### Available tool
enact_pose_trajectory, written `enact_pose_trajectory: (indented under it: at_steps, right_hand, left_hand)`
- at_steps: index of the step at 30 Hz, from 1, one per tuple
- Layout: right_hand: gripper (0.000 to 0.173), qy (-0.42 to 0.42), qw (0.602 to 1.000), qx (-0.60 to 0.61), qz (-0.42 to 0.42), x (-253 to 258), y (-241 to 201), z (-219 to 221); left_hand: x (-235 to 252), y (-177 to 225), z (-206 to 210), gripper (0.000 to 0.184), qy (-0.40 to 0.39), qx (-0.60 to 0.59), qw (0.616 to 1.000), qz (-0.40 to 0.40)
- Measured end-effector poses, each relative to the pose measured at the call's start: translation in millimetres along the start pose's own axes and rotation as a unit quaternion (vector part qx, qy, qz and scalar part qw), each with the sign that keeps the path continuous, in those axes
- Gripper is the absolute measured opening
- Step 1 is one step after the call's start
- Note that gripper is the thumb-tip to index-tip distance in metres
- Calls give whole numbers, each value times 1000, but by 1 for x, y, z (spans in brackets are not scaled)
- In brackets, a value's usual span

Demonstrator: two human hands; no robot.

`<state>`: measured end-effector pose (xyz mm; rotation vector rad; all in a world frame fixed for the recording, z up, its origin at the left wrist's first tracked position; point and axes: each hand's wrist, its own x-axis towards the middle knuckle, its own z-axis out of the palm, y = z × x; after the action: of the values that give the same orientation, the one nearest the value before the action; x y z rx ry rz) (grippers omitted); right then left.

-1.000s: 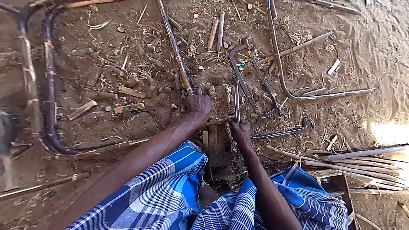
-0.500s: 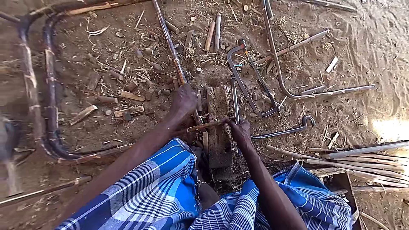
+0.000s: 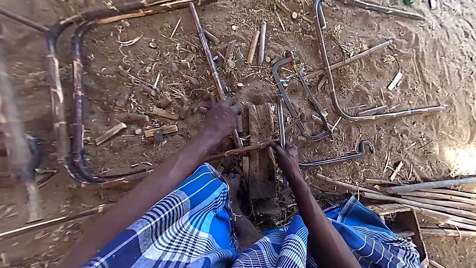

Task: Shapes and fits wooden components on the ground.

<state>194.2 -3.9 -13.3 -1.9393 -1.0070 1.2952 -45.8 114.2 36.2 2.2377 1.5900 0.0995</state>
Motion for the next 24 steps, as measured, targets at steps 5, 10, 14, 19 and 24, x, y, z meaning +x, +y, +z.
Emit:
enact_pose_trajectory:
  at_steps: [5,10,14,19,24]
  right_hand:
    - [25,13,1000,0,2,-1,-1,1]
    - [25,6,999,-31,19,-1,-4,-2]
    - [27,5,1000,-16,10,0,-2,0]
    - [29,-4,1000,-9,11,-1,0,-3]
    - [28,0,1000,0,6,1,2,-1]
  left_hand:
    - [29,-8,25,18,-60,151,981,109]
    - [34,15,7,22,-121,229,965,51]
    - [44,5,23,19,-91,196,969,120]
    - [44,-10,33,16,-116,167,964,169]
    - [43,-9,27,23,-51,111,984,126]
